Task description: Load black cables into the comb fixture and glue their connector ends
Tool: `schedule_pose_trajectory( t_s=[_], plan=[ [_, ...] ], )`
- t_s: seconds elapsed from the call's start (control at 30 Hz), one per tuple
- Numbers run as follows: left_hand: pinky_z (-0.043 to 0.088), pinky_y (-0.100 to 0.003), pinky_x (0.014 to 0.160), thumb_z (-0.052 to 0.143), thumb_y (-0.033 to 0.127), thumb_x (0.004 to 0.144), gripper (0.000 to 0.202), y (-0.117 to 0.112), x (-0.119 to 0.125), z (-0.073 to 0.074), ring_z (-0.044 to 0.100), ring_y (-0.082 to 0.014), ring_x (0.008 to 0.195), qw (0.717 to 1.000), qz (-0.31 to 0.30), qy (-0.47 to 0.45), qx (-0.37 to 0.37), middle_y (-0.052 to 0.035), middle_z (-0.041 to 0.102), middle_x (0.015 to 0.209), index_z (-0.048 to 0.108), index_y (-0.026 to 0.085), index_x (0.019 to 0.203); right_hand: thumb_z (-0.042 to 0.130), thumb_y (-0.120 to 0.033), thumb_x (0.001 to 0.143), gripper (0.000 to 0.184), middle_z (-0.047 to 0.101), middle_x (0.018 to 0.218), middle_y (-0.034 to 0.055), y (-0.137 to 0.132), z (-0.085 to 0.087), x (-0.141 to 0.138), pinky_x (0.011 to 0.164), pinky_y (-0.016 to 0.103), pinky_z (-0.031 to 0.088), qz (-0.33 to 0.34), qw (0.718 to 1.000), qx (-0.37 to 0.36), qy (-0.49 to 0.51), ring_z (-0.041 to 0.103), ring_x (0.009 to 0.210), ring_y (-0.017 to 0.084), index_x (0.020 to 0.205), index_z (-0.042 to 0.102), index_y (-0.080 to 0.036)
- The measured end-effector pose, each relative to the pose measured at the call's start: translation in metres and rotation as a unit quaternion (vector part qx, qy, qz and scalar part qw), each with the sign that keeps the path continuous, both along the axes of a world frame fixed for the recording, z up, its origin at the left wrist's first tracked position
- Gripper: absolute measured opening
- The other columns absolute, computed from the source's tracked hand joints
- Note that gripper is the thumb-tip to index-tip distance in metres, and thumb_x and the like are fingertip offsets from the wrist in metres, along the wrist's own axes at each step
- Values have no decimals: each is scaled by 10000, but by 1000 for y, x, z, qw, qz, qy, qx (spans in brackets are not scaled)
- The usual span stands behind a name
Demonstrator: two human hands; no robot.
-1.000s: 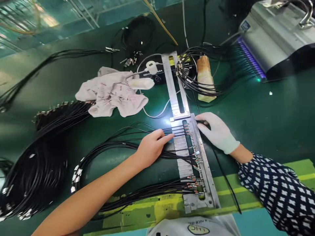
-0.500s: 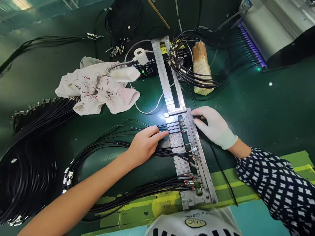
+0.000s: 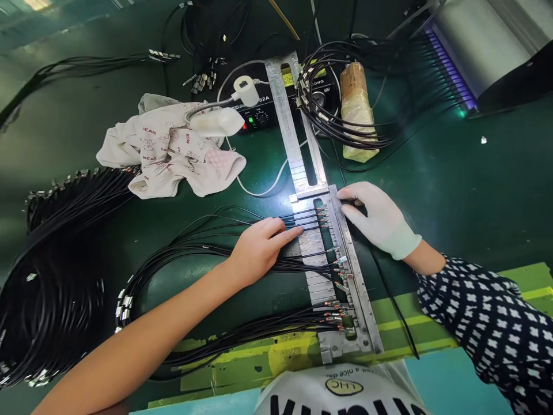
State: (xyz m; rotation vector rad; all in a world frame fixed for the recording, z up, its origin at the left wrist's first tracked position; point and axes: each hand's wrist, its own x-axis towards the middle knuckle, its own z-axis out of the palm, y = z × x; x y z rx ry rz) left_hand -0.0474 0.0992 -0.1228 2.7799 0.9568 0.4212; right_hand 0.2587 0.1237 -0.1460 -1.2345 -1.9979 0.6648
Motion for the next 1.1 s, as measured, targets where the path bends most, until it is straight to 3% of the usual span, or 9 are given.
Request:
schedule_pose_trajectory(
  t_s=[0.1, 0.2, 0.4, 0.47, 0.53, 0.63, 0.73, 0.9, 1.1],
  plan=[
    [410, -337, 798, 469, 90, 991, 394, -8, 3, 1, 534, -201, 952, 998, 36, 26, 41, -91, 620, 1048, 646, 223, 1316, 605, -191, 981, 201, 696, 1174, 46, 0, 0, 0, 994, 474, 543, -2, 1000, -4, -2, 647, 1110, 261, 1168, 656, -245],
    [357, -342, 767, 478, 87, 988, 425, -16, 5, 0, 503, -197, 902, 995, 67, 48, 47, -71, 612, 974, 630, 251, 1349, 610, -188, 978, 201, 698, 1167, 42, 1, -1, 0, 982, 462, 546, -2, 1000, -2, 0, 650, 1100, 257, 1162, 661, -247],
    [319, -375, 778, 468, 130, 1009, 398, -22, 7, 4, 505, -209, 894, 993, 71, 89, 41, -63, 658, 981, 603, 251, 1364, 610, -184, 970, 194, 701, 1132, 36, -1, -1, -1, 946, 456, 555, -15, 1000, 0, 1, 657, 1066, 256, 1142, 672, -248],
    [334, -401, 836, 470, 181, 1029, 320, -28, 10, 8, 533, -212, 940, 994, 71, 77, -8, -59, 680, 1015, 604, 229, 1315, 607, -184, 967, 206, 703, 1145, 37, -4, -1, -1, 950, 463, 556, -17, 1000, 0, -7, 657, 1074, 261, 1151, 672, -252],
    [360, -406, 877, 491, 249, 1039, 222, -35, 13, 13, 550, -204, 956, 990, 79, 45, -105, -54, 681, 1021, 600, 193, 1224, 608, -186, 964, 210, 703, 1155, 38, -7, -2, 0, 957, 468, 555, -17, 1000, 4, -12, 654, 1088, 266, 1151, 673, -254],
    [417, -352, 852, 516, 272, 1031, 156, -42, 16, 18, 545, -181, 933, 960, 106, -27, -259, -39, 642, 986, 587, 187, 1141, 613, -189, 957, 204, 704, 1139, 38, -8, -4, 0, 947, 468, 558, -21, 1000, 8, -11, 654, 1083, 269, 1141, 675, -252],
    [439, -315, 829, 539, 230, 1011, 92, -41, 18, 20, 533, -171, 933, 941, 116, -72, -311, -21, 616, 947, 621, 205, 1047, 611, -188, 956, 204, 704, 1132, 40, -8, -4, 0, 929, 462, 562, -23, 1000, 2, -5, 655, 1072, 268, 1139, 676, -252],
    [469, -292, 784, 633, 191, 952, 12, -31, 20, 17, 578, -153, 872, 942, 153, -86, -287, -2, 633, 902, 641, 197, 959, 602, -183, 962, 196, 702, 1127, 47, -6, -4, 0, 950, 457, 553, -15, 1000, 8, 1, 650, 1077, 263, 1135, 674, -240],
    [520, -285, 767, 544, 241, 1017, 190, -21, 15, 10, 639, -157, 863, 977, 121, -71, -162, -43, 683, 930, 719, 182, 1060, 590, -190, 970, 192, 700, 1137, 56, -5, -3, 1, 961, 475, 551, -7, 1000, 14, 4, 648, 1082, 270, 1136, 669, -244]
  ],
)
